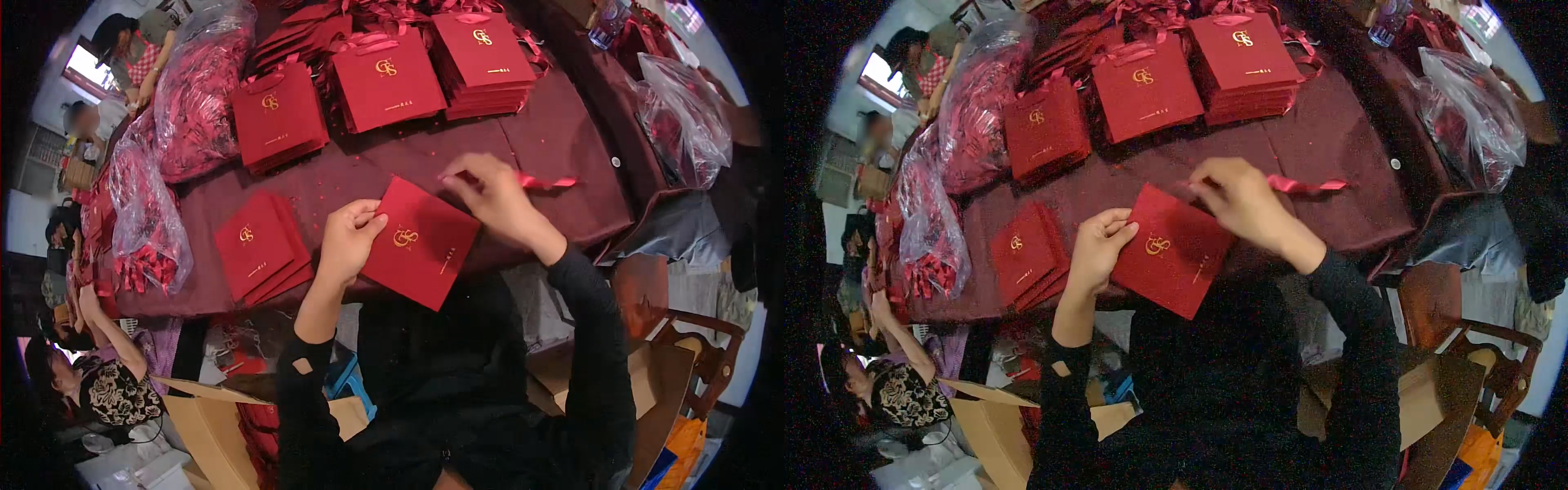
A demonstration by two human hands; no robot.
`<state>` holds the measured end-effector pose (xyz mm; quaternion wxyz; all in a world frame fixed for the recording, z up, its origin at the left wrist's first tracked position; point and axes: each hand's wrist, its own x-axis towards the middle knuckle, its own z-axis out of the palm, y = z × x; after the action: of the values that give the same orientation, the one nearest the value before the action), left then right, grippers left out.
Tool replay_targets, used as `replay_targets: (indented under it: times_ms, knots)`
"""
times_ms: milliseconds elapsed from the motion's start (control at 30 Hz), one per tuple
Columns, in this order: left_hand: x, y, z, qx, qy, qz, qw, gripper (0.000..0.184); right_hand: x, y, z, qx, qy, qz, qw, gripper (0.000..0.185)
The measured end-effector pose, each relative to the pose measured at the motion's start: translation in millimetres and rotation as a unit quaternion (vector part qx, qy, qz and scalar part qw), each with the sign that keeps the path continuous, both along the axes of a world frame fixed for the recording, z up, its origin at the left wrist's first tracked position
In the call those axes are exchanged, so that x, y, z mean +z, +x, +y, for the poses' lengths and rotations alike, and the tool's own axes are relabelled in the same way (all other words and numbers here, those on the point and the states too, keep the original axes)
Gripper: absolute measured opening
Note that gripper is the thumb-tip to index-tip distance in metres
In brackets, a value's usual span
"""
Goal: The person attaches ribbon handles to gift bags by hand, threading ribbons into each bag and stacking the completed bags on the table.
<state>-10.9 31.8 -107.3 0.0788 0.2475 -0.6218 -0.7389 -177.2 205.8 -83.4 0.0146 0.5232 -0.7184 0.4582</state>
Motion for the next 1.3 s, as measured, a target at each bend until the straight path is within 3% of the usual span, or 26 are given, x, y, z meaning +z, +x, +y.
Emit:
replay_targets:
  times_ms: [33,67,167,233,567,667,733,1100,1200,1300]
  knots:
    - [-2,1,1,0.005,0.000,0.011,1.000,0.021,3,22,-4,0.055,0.020,-0.144,0.988,0.010]
    - [-3,3,2,0.005,0.001,0.008,1.000,0.021,-1,34,-11,0.084,0.013,-0.111,0.990,0.010]
    - [-2,2,3,0.014,0.002,0.021,1.000,0.020,-21,49,-24,0.067,0.017,-0.176,0.982,0.010]
    - [-1,3,5,0.021,0.016,0.024,0.999,0.020,-23,54,-27,0.009,0.041,-0.214,0.976,0.011]
    - [-7,3,7,0.031,-0.005,0.021,0.999,0.023,-21,57,-34,-0.055,0.060,-0.161,0.984,0.012]
    - [-5,2,12,0.042,-0.028,0.024,0.998,0.024,-18,54,-36,-0.051,0.063,-0.186,0.979,0.013]
    - [-5,3,14,0.050,-0.050,0.035,0.997,0.026,-7,49,-39,-0.052,0.139,-0.192,0.970,0.014]
    - [-10,2,17,0.049,-0.172,0.059,0.982,0.028,-2,33,-52,-0.031,0.179,-0.275,0.944,0.020]
    - [-10,3,16,0.035,-0.146,0.080,0.985,0.029,-8,35,-56,-0.028,0.162,-0.172,0.971,0.017]
    - [-14,5,16,0.043,-0.154,0.043,0.986,0.029,-15,45,-56,-0.042,0.156,-0.156,0.974,0.014]
